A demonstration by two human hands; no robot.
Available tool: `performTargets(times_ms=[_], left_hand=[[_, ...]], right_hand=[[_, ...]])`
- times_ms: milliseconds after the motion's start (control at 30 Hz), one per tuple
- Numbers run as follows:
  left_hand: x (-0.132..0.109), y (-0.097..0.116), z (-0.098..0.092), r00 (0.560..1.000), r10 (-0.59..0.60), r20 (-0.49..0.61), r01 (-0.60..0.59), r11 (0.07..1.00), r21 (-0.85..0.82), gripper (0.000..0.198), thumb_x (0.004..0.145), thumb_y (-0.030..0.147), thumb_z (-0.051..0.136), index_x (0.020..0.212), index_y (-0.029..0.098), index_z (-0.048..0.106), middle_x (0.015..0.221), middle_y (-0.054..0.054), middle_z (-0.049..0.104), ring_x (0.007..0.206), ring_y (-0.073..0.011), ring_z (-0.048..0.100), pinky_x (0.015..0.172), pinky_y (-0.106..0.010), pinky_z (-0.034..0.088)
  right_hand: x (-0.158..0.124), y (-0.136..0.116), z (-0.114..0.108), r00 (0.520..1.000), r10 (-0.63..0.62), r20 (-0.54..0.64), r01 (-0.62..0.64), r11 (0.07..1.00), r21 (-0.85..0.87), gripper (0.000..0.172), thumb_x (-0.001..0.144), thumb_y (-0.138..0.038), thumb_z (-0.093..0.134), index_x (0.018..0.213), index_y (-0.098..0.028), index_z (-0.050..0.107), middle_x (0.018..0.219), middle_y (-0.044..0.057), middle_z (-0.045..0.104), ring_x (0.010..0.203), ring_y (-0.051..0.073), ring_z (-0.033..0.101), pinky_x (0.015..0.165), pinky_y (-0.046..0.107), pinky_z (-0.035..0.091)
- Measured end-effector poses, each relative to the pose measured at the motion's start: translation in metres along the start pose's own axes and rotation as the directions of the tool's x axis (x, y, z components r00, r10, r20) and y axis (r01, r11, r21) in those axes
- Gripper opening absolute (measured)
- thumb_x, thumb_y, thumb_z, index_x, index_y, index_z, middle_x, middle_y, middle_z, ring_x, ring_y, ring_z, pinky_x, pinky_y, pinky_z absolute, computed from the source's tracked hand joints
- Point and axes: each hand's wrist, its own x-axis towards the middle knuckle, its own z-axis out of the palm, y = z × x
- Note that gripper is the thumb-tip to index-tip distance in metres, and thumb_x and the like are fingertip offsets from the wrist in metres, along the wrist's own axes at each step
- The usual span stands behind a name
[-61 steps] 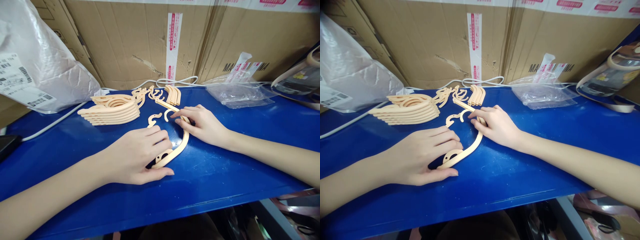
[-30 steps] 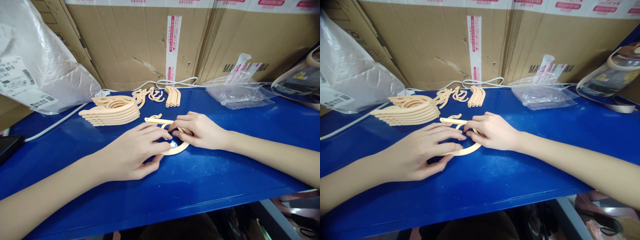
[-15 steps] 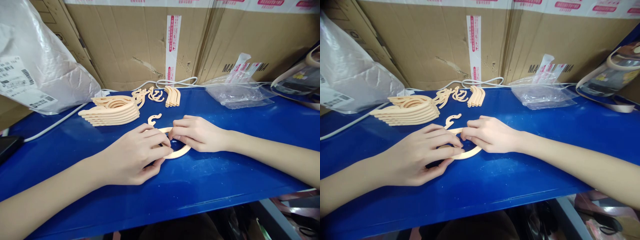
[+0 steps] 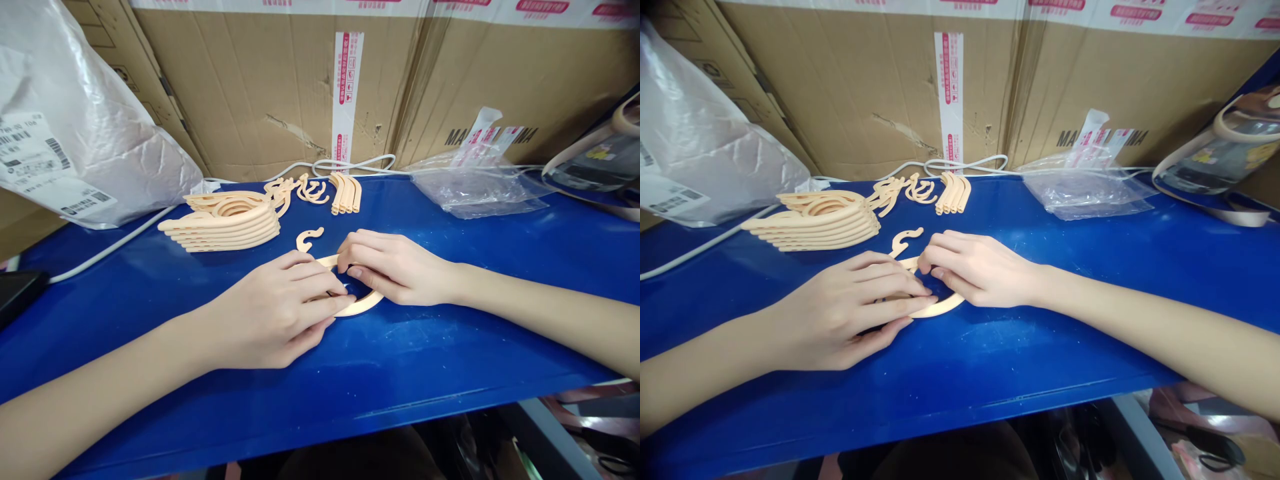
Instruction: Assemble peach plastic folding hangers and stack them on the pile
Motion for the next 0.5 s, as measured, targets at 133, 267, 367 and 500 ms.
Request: performTargets(times_ms=[133, 267, 367, 500], left_hand=[[0.000, 0.002, -0.001, 1.000, 0.005, -0.009, -0.005, 1.000, -0.008, 0.023, 0.094, 0.013, 0.050, 0.110, 0.016, 0.065, 0.107, -0.004, 0.072, 0.102, -0.0185, 0.064, 0.090, -0.034, 0.042], [0.001, 0.003, 0.000, 1.000, 0.007, 0.014, -0.006, 0.999, -0.049, 0.025, 0.094, 0.010, 0.046, 0.109, 0.016, 0.065, 0.110, -0.004, 0.071, 0.101, -0.0188, 0.064, 0.085, -0.034, 0.044], [0.000, 0.005, 0.005, 1.000, 0.023, -0.002, -0.023, 0.996, -0.084, 0.028, 0.093, 0.010, 0.044, 0.112, 0.017, 0.063, 0.110, -0.004, 0.070, 0.101, -0.0188, 0.064, 0.082, -0.033, 0.045], [0.000, 0.005, 0.009, 0.997, 0.069, -0.028, -0.071, 0.994, -0.086, 0.030, 0.091, 0.008, 0.045, 0.116, 0.015, 0.061, 0.109, -0.006, 0.070, 0.100, -0.0192, 0.064, 0.082, -0.033, 0.047]], right_hand=[[-0.001, 0.000, 0.001, 0.998, 0.050, -0.042, -0.047, 0.997, 0.059, 0.019, 0.098, -0.025, 0.045, 0.115, -0.017, 0.049, 0.104, 0.007, 0.061, 0.093, 0.016, 0.057, 0.082, 0.031, 0.047], [0.001, 0.002, 0.001, 0.986, 0.127, -0.107, -0.103, 0.974, 0.201, 0.038, 0.099, -0.032, 0.046, 0.134, -0.018, 0.040, 0.104, 0.005, 0.062, 0.091, 0.014, 0.059, 0.081, 0.030, 0.050], [0.008, 0.006, 0.002, 0.974, 0.143, -0.175, -0.111, 0.978, 0.179, 0.036, 0.099, -0.031, 0.044, 0.133, -0.019, 0.045, 0.118, 0.009, 0.061, 0.107, 0.018, 0.057, 0.094, 0.037, 0.047], [0.018, 0.012, 0.006, 0.992, 0.074, -0.101, -0.070, 0.997, 0.045, 0.040, 0.100, -0.023, 0.039, 0.139, -0.019, 0.044, 0.146, 0.013, 0.045, 0.137, 0.021, 0.039, 0.112, 0.047, 0.032]])
